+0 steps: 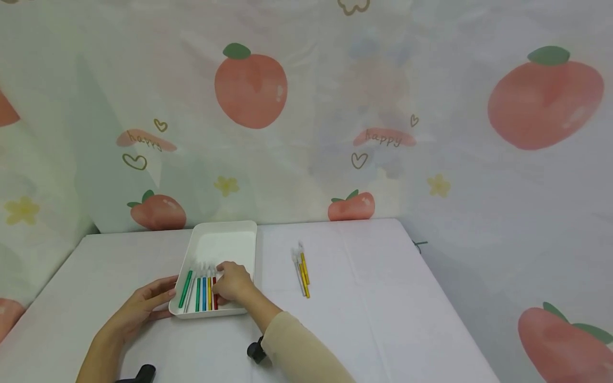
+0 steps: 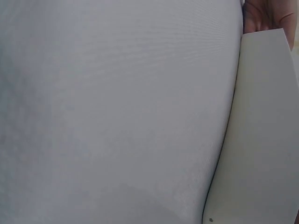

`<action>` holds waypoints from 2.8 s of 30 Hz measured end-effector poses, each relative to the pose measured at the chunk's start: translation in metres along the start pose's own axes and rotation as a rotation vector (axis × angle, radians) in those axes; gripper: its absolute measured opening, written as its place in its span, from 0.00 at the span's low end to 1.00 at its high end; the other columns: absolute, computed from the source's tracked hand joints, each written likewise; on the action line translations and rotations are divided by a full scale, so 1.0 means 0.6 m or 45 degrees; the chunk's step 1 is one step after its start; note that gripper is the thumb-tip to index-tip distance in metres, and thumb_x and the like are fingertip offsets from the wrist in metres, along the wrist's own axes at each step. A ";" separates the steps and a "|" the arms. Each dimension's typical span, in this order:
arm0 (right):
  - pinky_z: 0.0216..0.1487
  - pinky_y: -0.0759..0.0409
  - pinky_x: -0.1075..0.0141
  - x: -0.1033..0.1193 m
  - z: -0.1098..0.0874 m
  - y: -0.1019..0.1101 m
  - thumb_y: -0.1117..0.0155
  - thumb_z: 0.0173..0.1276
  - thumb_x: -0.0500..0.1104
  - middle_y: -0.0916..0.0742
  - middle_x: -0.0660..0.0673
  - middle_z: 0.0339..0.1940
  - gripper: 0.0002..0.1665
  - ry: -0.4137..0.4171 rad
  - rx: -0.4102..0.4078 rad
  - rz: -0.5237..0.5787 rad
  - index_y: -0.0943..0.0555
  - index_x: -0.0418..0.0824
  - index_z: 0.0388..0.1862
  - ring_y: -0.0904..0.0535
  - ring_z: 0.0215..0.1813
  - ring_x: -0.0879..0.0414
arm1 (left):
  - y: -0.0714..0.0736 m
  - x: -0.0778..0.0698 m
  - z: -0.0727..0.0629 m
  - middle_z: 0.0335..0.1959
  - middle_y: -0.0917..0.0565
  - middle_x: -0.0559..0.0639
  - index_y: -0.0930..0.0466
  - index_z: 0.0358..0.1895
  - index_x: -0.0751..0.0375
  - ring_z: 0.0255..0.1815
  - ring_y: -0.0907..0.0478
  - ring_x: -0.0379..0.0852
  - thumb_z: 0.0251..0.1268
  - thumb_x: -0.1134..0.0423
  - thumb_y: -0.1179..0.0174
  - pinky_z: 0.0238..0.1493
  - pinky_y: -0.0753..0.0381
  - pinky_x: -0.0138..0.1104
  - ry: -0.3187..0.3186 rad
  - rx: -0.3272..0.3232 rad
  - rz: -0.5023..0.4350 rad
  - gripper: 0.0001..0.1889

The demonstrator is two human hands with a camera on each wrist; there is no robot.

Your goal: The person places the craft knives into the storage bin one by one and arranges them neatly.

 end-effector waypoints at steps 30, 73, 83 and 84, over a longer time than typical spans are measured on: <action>0.34 0.12 0.61 -0.016 -0.052 0.155 0.33 0.64 0.40 0.17 0.44 0.38 0.31 0.150 -0.121 0.114 0.26 0.41 0.66 0.14 0.29 0.50 | 0.000 0.001 0.000 0.71 0.32 0.65 0.37 0.75 0.60 0.57 0.18 0.52 0.69 0.52 0.37 0.50 0.14 0.42 0.001 -0.004 -0.027 0.35; 0.29 0.17 0.67 -0.189 -0.059 0.295 0.28 0.58 0.32 0.16 0.44 0.34 0.33 -0.111 -0.323 -0.093 0.26 0.37 0.64 0.19 0.27 0.55 | -0.001 0.003 0.002 0.71 0.32 0.66 0.38 0.75 0.62 0.58 0.19 0.54 0.70 0.53 0.38 0.50 0.14 0.42 -0.042 0.012 -0.019 0.35; 0.25 0.22 0.68 -0.197 -0.056 0.315 0.35 0.57 0.32 0.16 0.45 0.33 0.32 -0.171 -0.364 -0.219 0.26 0.38 0.64 0.22 0.26 0.55 | -0.002 0.003 0.002 0.71 0.32 0.65 0.37 0.75 0.61 0.57 0.19 0.52 0.70 0.52 0.38 0.50 0.14 0.42 -0.015 -0.008 -0.008 0.34; 0.25 0.23 0.68 -0.196 -0.056 0.317 0.35 0.57 0.32 0.17 0.44 0.33 0.32 -0.176 -0.366 -0.217 0.26 0.38 0.64 0.22 0.26 0.55 | -0.001 0.003 0.002 0.70 0.31 0.64 0.37 0.74 0.60 0.57 0.19 0.52 0.70 0.53 0.38 0.50 0.14 0.42 -0.013 -0.010 -0.014 0.34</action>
Point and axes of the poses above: each hand's wrist, its own z-axis towards the middle knuckle, its own y-axis out of the back of the hand, x = y × z, the point moved 4 cm from there along z, towards the middle knuckle
